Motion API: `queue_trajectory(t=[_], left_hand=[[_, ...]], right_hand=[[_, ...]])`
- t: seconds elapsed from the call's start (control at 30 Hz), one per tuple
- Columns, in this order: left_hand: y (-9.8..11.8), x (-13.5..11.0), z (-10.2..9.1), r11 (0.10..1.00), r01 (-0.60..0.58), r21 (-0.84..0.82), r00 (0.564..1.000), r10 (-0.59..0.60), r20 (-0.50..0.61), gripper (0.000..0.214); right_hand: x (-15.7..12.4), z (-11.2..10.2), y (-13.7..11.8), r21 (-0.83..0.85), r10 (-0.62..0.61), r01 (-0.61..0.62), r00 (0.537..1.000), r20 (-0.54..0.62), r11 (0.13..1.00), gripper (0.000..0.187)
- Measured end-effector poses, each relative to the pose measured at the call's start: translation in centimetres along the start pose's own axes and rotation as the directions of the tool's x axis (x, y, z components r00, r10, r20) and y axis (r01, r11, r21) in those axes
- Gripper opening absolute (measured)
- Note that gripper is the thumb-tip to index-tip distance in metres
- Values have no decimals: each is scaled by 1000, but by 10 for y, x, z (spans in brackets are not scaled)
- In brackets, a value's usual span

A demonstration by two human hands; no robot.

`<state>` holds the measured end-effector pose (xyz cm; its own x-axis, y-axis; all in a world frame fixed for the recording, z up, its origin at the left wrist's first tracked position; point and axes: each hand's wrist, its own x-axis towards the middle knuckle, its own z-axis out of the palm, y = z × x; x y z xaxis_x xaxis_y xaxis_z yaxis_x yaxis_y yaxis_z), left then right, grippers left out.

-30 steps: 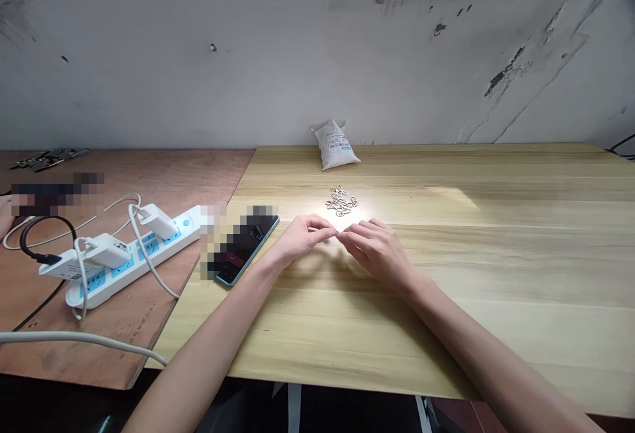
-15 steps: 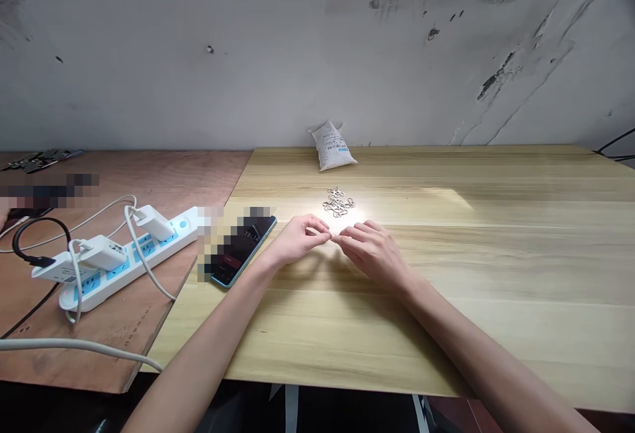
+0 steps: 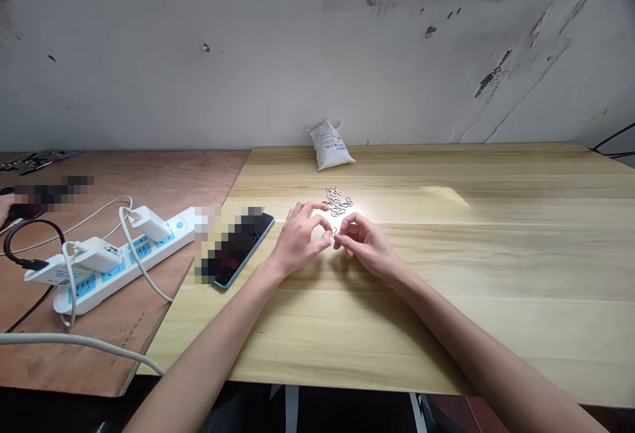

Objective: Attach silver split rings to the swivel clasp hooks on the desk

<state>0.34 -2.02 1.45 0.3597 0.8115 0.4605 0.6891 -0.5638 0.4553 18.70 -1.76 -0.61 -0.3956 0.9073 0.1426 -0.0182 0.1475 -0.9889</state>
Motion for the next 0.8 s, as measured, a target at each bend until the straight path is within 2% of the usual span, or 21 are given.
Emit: queue_trajectory(t=[0.1, 0.23, 0.3, 0.37, 0.43, 0.47, 0.5, 0.53, 0.57, 0.6, 0.67, 0.73, 0.8], left_hand=[[2, 1, 1, 971, -120, 207, 992, 127, -20, 7], [3, 2, 2, 915, -229, 331, 966, 255, -36, 13], [2, 2, 2, 907, -232, 352, 963, 266, -50, 15], [0, 1, 1, 918, -191, 348, 972, 227, -65, 13], [-4, 0, 1, 941, -109, 319, 988, 138, -68, 8], [-6, 0, 0, 954, -56, 296, 995, 79, -68, 6], [-8, 0, 0, 964, -1, 266, 998, 19, -64, 5], [-10, 0, -1, 971, 50, 232, 998, -37, -58, 5], [-10, 0, -1, 976, 91, 197, 995, -83, -49, 5], [-10, 0, -1, 980, 120, 160, 993, -116, -37, 6], [-9, 0, -1, 986, 142, 92, 990, -142, -6, 7], [-5, 0, 0, 989, 140, 39, 990, -141, 16, 9], [-2, -1, 1, 990, 138, 5, 990, -138, 28, 10]], right_hand=[[1, 1, -3, 155, 89, -93, 996, 31, 983, 38], [3, -2, -7, 328, 204, -204, 978, 35, 923, 37], [5, -6, -8, 380, 271, -257, 962, 17, 888, 36], [6, -10, -7, 388, 304, -255, 950, -71, 886, 34], [7, -15, -5, 298, 256, -185, 941, -221, 937, 34], [6, -16, -3, 185, 183, -133, 940, -289, 974, 35], [5, -17, -1, 20, 75, -73, 941, -330, 997, 36], [4, -16, 0, -182, -56, -5, 943, -327, 983, 35], [3, -14, 1, -394, -192, 69, 940, -282, 916, 33], [2, -11, 1, -584, -310, 138, 928, -205, 800, 31], [-1, -3, 1, -831, -460, 229, 887, -36, 507, 27], [-2, 5, 0, -935, -527, 243, 846, 75, 258, 19], [-3, 10, -1, -971, -562, 225, 815, 142, 80, 14]])
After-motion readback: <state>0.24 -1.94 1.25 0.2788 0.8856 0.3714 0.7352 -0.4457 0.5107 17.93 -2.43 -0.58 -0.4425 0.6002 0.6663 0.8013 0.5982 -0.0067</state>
